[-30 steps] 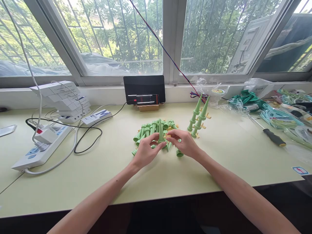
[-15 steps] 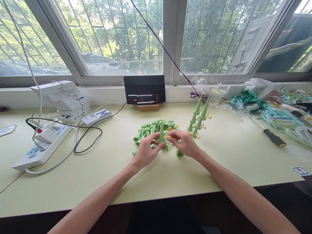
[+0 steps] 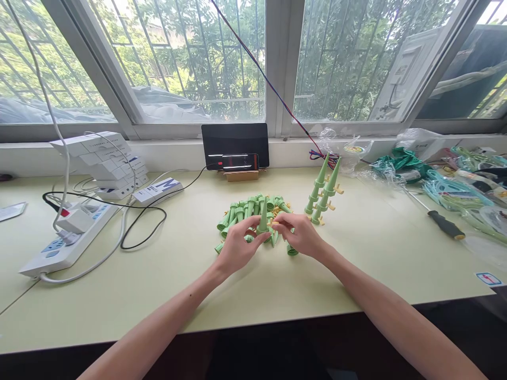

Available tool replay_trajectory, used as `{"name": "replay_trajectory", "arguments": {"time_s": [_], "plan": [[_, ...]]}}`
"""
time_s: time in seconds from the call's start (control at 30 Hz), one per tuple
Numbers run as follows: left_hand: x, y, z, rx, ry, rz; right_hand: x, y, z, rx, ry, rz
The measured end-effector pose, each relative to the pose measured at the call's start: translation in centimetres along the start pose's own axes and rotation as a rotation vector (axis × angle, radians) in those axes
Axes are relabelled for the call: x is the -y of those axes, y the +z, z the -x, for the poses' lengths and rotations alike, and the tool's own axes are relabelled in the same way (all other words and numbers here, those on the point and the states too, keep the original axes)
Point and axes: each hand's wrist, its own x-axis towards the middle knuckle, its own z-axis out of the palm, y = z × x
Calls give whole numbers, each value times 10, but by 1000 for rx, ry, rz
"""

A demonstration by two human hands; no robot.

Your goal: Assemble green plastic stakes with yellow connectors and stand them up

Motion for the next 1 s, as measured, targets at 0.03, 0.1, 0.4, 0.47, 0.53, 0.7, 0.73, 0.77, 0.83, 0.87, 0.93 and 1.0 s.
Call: {"name": "replay_trajectory", "arguments": {"time_s": [0.03,0.1,0.4,0.47,0.53,0.7,0.73,0.77,0.83,0.87,0.93,1.0], "plan": [[0,0,0,3,1,4,-1,0,0,-1,-5,3],[-1,0,0,7,4,10,-3,1,0,0,-18,10],[-4,0,0,4,-16,15,-6,2,1,23,-37,33],[-4,0,0,4,-19,20,-6,2,1,27,-36,43],[-3,0,0,4,-25,21,-6,2,1,30,-38,54],[-1,0,1,2,-44,18,-8,3,1,26,-56,83],[-1,0,1,6,-43,19,-8,3,1,28,-61,84],[-1,0,1,5,-36,25,-8,3,1,30,-63,85],[0,0,1,7,-25,33,-8,2,1,33,-66,87],[0,0,1,6,-23,33,-7,2,1,34,-65,89],[-1,0,1,3,-25,22,-6,2,1,34,-59,83],[-2,-1,1,4,-26,8,-5,1,1,34,-52,64]]}}
